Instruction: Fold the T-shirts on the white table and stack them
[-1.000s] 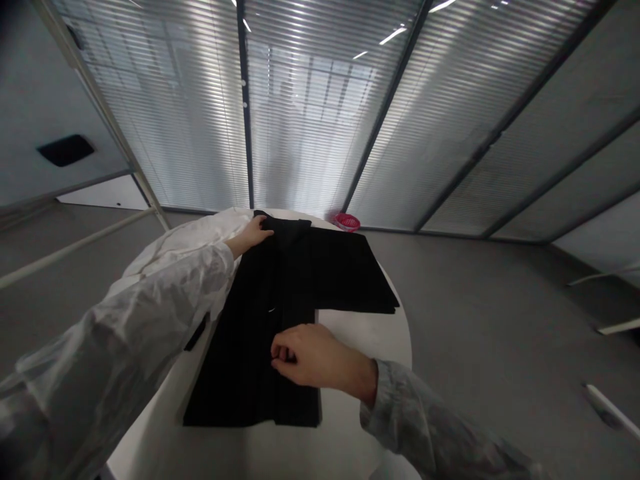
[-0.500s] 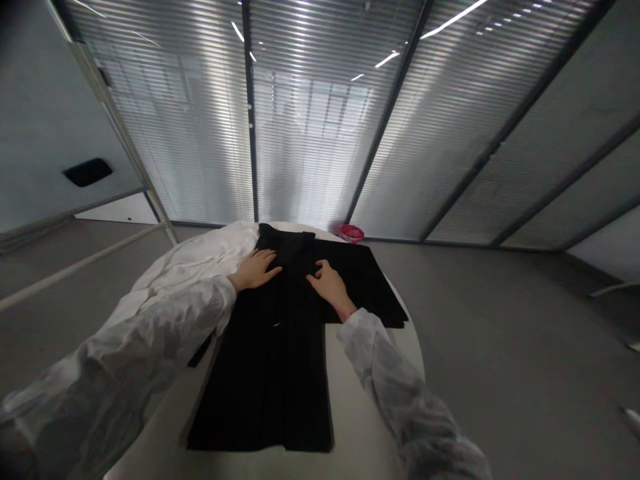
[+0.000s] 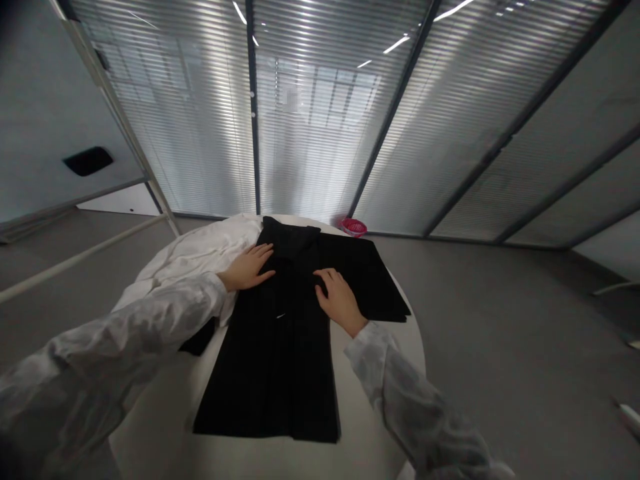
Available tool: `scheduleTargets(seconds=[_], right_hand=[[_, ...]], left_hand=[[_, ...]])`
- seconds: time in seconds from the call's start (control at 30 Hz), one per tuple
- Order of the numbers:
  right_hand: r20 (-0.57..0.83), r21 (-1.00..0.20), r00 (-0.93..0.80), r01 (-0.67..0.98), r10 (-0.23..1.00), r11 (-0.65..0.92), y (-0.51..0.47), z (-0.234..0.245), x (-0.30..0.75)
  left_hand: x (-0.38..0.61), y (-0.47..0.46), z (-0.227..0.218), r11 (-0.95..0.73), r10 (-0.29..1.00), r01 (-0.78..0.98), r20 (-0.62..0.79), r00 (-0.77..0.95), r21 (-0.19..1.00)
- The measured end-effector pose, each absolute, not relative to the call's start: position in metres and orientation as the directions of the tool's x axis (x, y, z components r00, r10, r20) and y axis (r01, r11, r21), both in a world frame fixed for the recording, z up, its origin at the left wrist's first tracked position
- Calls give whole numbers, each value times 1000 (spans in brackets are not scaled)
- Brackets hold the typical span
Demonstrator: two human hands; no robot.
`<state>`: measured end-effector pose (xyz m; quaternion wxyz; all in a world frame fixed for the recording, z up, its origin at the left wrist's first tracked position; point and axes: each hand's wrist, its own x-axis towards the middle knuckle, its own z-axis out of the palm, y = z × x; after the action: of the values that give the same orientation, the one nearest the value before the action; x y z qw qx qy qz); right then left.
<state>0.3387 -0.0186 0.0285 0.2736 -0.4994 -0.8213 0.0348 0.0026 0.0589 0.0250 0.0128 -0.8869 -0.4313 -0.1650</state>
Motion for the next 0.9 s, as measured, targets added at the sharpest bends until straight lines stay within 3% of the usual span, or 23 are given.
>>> scheduleTargets(seconds=[0.1,0.17,0.3,0.5,0.6,0.73,0.8,0.9], right_hand=[[421,-268,-488,738,764,619,-51,28,355],[387,-239,-594,675,706,698,-72,28,367],[279,-250,-787,493,550,833,-107,34,385],[100,-351,-926,310,364,884,-151,51,391],[55,-352,-941,295,334,888,-169,49,389],[80,-281,-916,358,393,891,-180,37,386],[108,-288,-892,394,438,873,-179,33,383],[130,-410,-850,423,511,808,-176,35,378]], left_hand=[[-19,24,36,-853,522,497,307,796,161],[-34,-3,45,-918,390,347,292,873,190],[-52,-57,58,-959,250,197,274,929,206],[-59,-122,56,-943,74,-20,269,960,332],[-60,-143,53,-939,45,-58,290,956,338],[-60,-152,53,-959,89,9,270,959,282],[-59,-149,57,-937,159,66,250,955,343],[-59,-143,67,-855,286,173,165,944,489]])
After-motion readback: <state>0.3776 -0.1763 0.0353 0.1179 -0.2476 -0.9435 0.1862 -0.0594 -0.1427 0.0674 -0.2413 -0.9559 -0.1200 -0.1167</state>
